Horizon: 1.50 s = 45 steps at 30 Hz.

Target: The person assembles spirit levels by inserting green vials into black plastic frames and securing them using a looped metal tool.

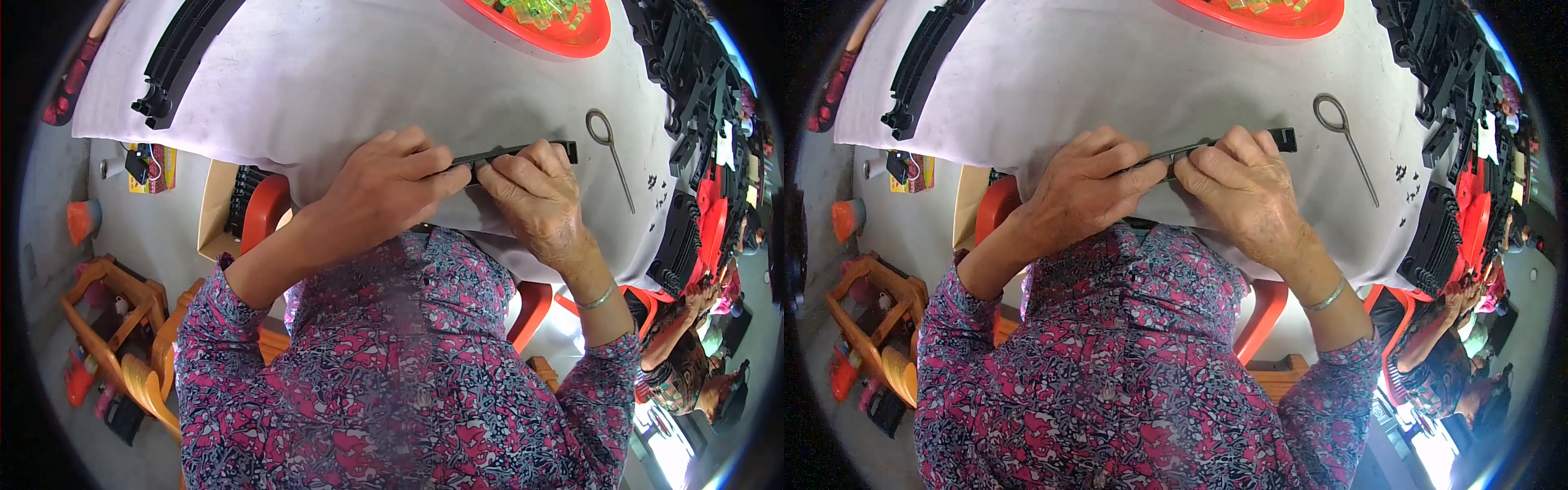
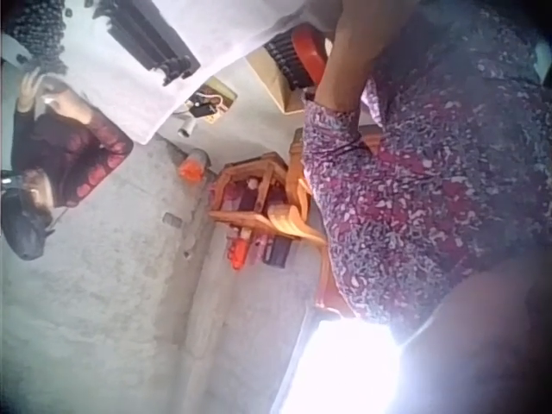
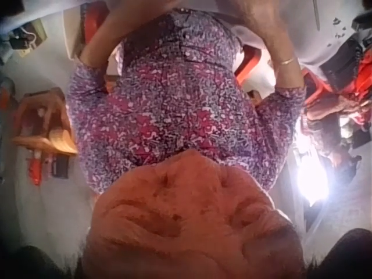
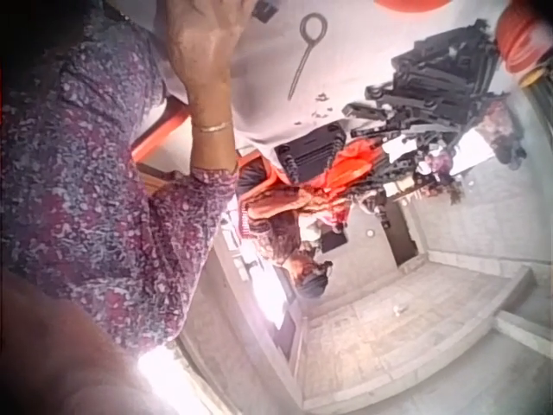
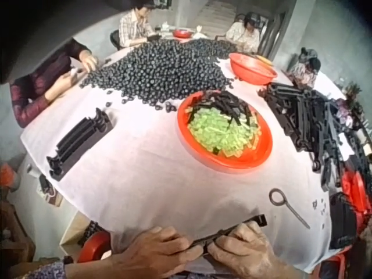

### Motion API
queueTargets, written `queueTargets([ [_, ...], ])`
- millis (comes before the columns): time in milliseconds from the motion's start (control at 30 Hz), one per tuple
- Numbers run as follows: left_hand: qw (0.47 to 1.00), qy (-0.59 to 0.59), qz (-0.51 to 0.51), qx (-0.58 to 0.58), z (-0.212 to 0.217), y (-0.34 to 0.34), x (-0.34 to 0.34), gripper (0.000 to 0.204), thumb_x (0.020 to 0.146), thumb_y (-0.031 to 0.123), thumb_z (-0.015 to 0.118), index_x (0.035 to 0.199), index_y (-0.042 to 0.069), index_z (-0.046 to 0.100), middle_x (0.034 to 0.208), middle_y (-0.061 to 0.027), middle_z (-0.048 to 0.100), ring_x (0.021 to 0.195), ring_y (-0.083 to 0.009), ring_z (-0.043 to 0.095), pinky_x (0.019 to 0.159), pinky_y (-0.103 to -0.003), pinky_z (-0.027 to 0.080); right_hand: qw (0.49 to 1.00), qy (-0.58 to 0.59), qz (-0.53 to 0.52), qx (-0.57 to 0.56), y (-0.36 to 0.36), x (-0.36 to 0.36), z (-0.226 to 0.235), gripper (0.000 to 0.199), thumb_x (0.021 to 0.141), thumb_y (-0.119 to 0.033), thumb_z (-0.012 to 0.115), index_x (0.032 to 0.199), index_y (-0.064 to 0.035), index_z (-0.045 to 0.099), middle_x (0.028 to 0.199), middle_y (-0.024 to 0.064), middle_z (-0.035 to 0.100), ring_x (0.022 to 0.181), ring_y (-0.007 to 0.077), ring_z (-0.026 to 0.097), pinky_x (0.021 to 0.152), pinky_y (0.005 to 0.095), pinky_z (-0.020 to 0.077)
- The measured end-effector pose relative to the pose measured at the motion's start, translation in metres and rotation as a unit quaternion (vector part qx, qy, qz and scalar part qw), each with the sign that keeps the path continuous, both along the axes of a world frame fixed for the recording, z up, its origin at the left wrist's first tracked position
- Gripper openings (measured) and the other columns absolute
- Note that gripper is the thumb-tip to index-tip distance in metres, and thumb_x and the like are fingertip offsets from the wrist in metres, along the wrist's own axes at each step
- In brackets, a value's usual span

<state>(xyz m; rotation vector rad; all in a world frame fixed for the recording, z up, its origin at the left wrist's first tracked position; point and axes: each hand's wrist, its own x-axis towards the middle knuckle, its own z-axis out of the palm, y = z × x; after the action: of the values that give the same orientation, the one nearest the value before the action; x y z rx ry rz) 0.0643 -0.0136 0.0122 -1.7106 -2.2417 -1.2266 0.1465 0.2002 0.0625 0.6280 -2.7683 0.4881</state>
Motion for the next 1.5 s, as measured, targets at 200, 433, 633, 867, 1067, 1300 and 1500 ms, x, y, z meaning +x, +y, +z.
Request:
queueTargets([
  [200,0.999,-0.020,-0.032,-0.026,0.000,-0.002,-0.001,0.044,0.066,0.004,0.074,0.110,0.004,0.065,0.104,-0.0070,0.057,0.094,-0.0269,0.059,0.082,-0.038,0.051,0.997,-0.040,0.062,-0.001,0.008,-0.007,0.002,0.027,0.064,-0.010,0.073,0.091,-0.0047,0.068,0.080,-0.0002,0.054,0.076,0.0190,0.050,0.067,0.0331,0.0397],
  [433,0.997,-0.040,-0.056,-0.027,0.002,-0.003,-0.007,0.048,0.062,0.006,0.075,0.110,0.002,0.066,0.105,-0.0081,0.059,0.092,-0.0277,0.060,0.078,-0.037,0.054,0.985,-0.062,0.159,0.004,0.014,-0.022,0.009,0.028,0.061,-0.010,0.068,0.088,-0.0018,0.067,0.083,0.0025,0.054,0.076,0.0200,0.050,0.065,0.0329,0.0402],
  [633,0.999,-0.008,-0.033,-0.018,0.000,0.000,-0.007,0.043,0.061,0.005,0.075,0.104,0.003,0.069,0.103,-0.0075,0.060,0.089,-0.0276,0.061,0.075,-0.037,0.055,0.983,-0.048,0.175,0.001,0.015,-0.025,0.007,0.025,0.061,-0.009,0.069,0.084,-0.0009,0.067,0.085,0.0027,0.056,0.077,0.0202,0.051,0.064,0.0331,0.0410],
  [867,0.999,0.017,-0.026,-0.020,-0.002,0.000,-0.006,0.039,0.069,0.005,0.074,0.108,0.008,0.067,0.098,-0.0056,0.059,0.086,-0.0264,0.059,0.071,-0.037,0.052,0.993,-0.002,0.115,0.003,0.009,-0.009,-0.001,0.022,0.069,-0.009,0.071,0.089,-0.0024,0.065,0.084,0.0019,0.056,0.077,0.0202,0.051,0.067,0.0331,0.0417],
  [1067,0.998,0.028,-0.004,-0.055,0.008,0.001,-0.002,0.037,0.071,0.006,0.074,0.107,0.010,0.066,0.101,-0.0070,0.060,0.087,-0.0282,0.059,0.071,-0.039,0.050,0.998,0.046,-0.009,-0.029,-0.006,0.012,-0.007,0.030,0.067,-0.009,0.074,0.096,-0.0037,0.069,0.090,0.0008,0.063,0.082,0.0195,0.055,0.076,0.0331,0.0430],
  [1300,0.999,0.003,0.015,-0.034,0.026,0.008,0.001,0.037,0.070,0.008,0.077,0.104,0.010,0.065,0.101,-0.0086,0.059,0.088,-0.0295,0.060,0.073,-0.039,0.050,0.976,0.087,-0.170,-0.103,0.020,0.025,0.000,0.019,0.074,-0.008,0.076,0.092,-0.0050,0.072,0.095,0.0059,0.068,0.086,0.0244,0.059,0.079,0.0374,0.0464],
  [1500,0.994,0.005,0.049,-0.098,0.043,0.029,0.011,0.028,0.075,0.007,0.073,0.102,0.008,0.066,0.100,-0.0084,0.060,0.084,-0.0287,0.061,0.070,-0.040,0.049,0.921,0.070,-0.381,0.033,0.094,0.019,-0.006,0.028,0.086,-0.023,0.072,0.103,-0.0013,0.070,0.097,0.0127,0.068,0.091,0.0324,0.061,0.081,0.0420,0.0491],
])
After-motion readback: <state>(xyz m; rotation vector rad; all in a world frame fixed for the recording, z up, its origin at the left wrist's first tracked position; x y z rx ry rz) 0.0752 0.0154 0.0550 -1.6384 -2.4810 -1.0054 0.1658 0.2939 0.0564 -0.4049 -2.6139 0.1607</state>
